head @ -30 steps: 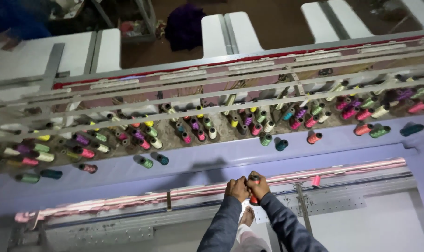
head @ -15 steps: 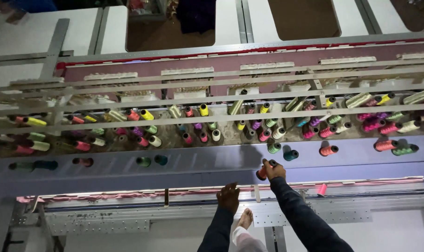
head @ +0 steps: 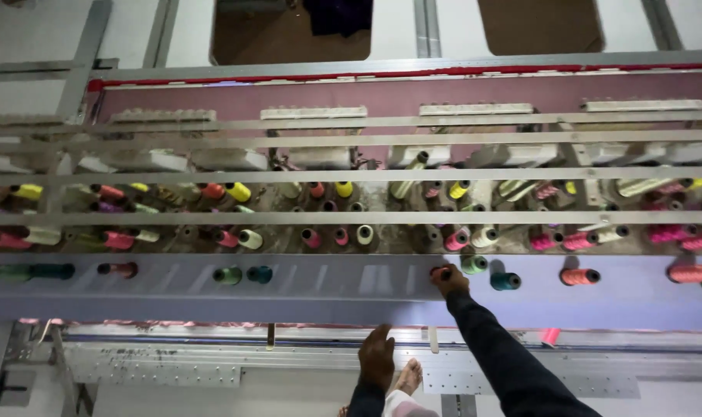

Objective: The person takes thread spools from a cardboard box and places them onto a multi-tiered rack. They arrange the spools in rows, occasionally picking up spools from the rack to reposition them or place them back into the box.

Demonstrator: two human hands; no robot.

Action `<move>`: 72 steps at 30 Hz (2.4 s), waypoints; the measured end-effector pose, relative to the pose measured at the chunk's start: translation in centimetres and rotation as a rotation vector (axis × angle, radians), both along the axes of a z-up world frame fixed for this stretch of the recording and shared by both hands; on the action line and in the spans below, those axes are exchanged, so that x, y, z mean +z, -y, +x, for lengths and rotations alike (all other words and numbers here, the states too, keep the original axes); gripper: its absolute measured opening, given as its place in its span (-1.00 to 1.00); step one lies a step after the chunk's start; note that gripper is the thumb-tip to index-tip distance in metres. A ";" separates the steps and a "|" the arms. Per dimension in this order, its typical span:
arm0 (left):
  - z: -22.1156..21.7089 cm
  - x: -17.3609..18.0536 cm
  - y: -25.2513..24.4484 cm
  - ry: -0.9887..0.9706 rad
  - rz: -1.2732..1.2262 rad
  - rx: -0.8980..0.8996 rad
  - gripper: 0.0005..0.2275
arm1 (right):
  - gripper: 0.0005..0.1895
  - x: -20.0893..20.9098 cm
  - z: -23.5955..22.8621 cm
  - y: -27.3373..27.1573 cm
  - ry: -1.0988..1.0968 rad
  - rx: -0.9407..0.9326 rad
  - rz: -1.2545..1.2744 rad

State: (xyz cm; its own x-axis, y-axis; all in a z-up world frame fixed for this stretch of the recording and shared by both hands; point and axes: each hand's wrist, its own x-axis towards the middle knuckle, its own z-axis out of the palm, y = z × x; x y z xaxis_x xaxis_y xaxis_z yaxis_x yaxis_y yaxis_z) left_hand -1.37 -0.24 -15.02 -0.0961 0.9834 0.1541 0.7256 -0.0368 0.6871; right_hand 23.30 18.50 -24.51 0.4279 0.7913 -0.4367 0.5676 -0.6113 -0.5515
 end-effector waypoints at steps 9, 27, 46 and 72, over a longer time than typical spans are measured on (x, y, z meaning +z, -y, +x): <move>-5.1 2.3 1.6 0.237 -0.027 0.030 -0.62 | -0.02 -2.9 2.0 2.1 0.043 -0.064 -0.074; -43.2 11.7 4.4 0.200 0.040 0.092 -0.69 | -0.25 15.4 -46.5 14.1 -0.530 0.062 0.193; -64.5 10.3 -0.4 0.249 -0.219 0.305 -0.63 | -0.39 20.6 -74.7 7.7 -0.348 0.566 0.058; -82.5 2.6 -8.2 0.301 -0.152 0.024 -0.18 | -0.57 -1.6 -90.0 -2.3 0.222 0.946 0.523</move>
